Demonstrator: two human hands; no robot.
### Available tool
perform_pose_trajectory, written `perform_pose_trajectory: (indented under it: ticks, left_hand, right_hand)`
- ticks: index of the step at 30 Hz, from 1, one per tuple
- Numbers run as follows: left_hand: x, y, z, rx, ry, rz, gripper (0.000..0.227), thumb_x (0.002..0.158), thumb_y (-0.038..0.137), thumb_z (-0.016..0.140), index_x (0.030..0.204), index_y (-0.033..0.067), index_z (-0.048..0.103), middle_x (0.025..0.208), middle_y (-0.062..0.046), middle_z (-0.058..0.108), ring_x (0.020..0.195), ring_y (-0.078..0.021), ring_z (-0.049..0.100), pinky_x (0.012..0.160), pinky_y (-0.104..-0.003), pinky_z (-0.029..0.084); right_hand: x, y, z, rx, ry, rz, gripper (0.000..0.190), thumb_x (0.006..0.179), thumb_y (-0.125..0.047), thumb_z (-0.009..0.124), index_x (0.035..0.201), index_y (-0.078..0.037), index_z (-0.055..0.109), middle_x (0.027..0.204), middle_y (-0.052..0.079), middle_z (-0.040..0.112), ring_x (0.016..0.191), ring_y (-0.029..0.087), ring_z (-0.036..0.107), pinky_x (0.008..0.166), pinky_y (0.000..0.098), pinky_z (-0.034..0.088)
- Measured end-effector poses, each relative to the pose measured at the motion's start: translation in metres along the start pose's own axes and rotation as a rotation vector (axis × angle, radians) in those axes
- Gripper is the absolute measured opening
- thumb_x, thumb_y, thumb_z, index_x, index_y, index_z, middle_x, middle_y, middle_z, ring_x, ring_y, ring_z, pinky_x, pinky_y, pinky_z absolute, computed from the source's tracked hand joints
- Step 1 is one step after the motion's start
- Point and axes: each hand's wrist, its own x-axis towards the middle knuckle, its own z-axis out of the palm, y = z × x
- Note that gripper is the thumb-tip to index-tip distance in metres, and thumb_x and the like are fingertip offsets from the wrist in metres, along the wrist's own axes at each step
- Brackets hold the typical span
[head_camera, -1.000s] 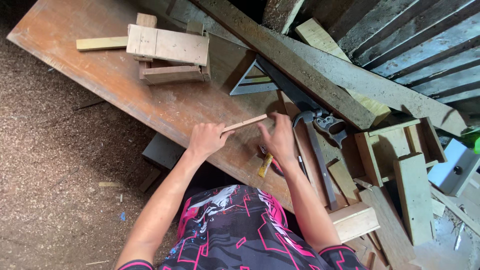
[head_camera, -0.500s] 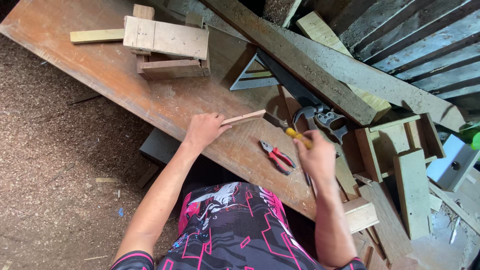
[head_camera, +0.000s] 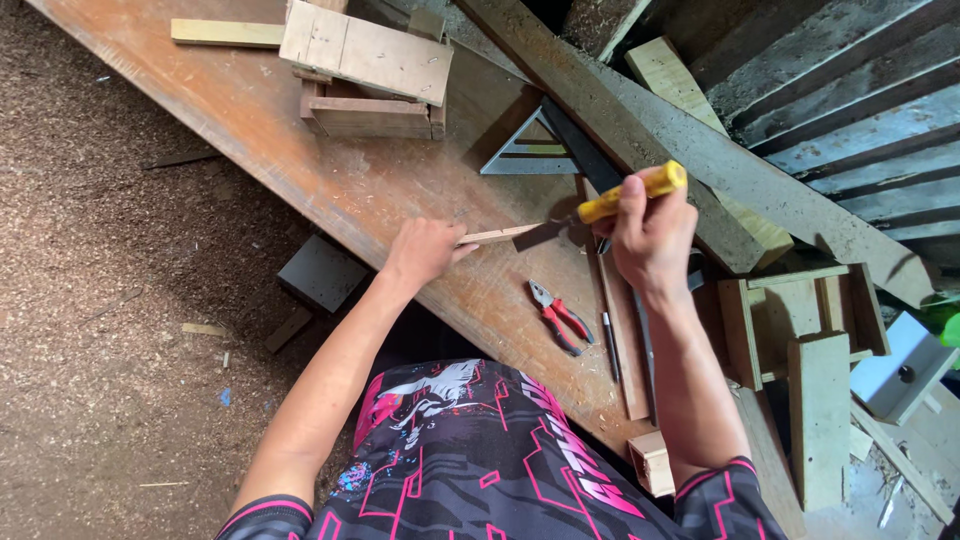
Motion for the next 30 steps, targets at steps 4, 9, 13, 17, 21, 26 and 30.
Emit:
perform_pose_trajectory:
  ticks: [4,9,13,17,21,26,30]
  left_hand:
    - [0.000,0.002,0.001,-0.012,0.012,-0.017,0.038,0.091,0.048,0.069,0.081,0.0113,0.071,0.072,-0.012,0.071,0.069,-0.0343,0.071,0.060,-0.048,0.055]
    - [-0.001,0.002,0.000,-0.026,0.002,-0.039,0.035,0.091,0.047,0.069,0.083,0.0134,0.072,0.070,-0.012,0.071,0.069,-0.0351,0.071,0.061,-0.049,0.055]
    - [0.001,0.003,-0.003,-0.020,-0.041,-0.056,0.036,0.092,0.048,0.069,0.084,0.0130,0.073,0.068,-0.013,0.070,0.068,-0.0348,0.071,0.062,-0.048,0.056]
    - [0.003,0.003,-0.006,-0.040,-0.088,-0.067,0.034,0.094,0.045,0.068,0.089,0.0117,0.074,0.068,-0.013,0.070,0.065,-0.0321,0.072,0.061,-0.046,0.057]
    - [0.003,0.004,-0.006,-0.034,-0.081,-0.059,0.034,0.093,0.045,0.069,0.089,0.0121,0.074,0.068,-0.012,0.070,0.066,-0.0322,0.072,0.062,-0.046,0.057]
    - [0.001,0.005,-0.009,-0.035,-0.049,-0.050,0.032,0.092,0.044,0.070,0.089,0.0126,0.074,0.068,-0.013,0.070,0.066,-0.0332,0.072,0.061,-0.046,0.057]
    - [0.002,0.010,-0.016,-0.010,-0.090,-0.072,0.034,0.094,0.046,0.070,0.091,0.0121,0.073,0.072,-0.012,0.071,0.070,-0.0331,0.072,0.064,-0.046,0.056]
  right_hand:
    - [0.011,0.006,0.019,-0.004,-0.045,-0.034,0.029,0.115,-0.023,0.052,0.112,0.006,0.049,0.080,0.013,0.073,0.065,0.016,0.073,0.057,0.0276,0.059]
    - [0.015,0.012,0.026,-0.014,-0.043,-0.006,0.028,0.116,-0.022,0.052,0.111,0.006,0.052,0.080,0.014,0.073,0.065,0.017,0.074,0.057,0.0279,0.060]
    - [0.016,0.018,0.025,-0.004,-0.024,0.032,0.032,0.114,-0.024,0.052,0.111,0.007,0.050,0.081,0.015,0.073,0.066,0.018,0.074,0.056,0.0277,0.060]
    - [0.016,0.021,0.025,-0.012,-0.029,0.057,0.035,0.114,-0.027,0.051,0.110,0.008,0.050,0.082,0.015,0.074,0.065,0.018,0.074,0.055,0.0279,0.061]
    - [0.017,0.022,0.025,0.005,-0.018,0.073,0.037,0.114,-0.028,0.051,0.110,0.009,0.048,0.080,0.016,0.074,0.065,0.018,0.075,0.055,0.0283,0.061]
    - [0.016,0.020,0.028,-0.024,0.016,0.091,0.037,0.113,-0.028,0.053,0.109,0.009,0.049,0.079,0.015,0.073,0.063,0.019,0.074,0.052,0.0285,0.060]
    - [0.008,0.014,0.032,-0.115,0.075,0.055,0.037,0.113,-0.028,0.058,0.109,0.007,0.051,0.078,0.014,0.074,0.063,0.018,0.076,0.053,0.0284,0.061]
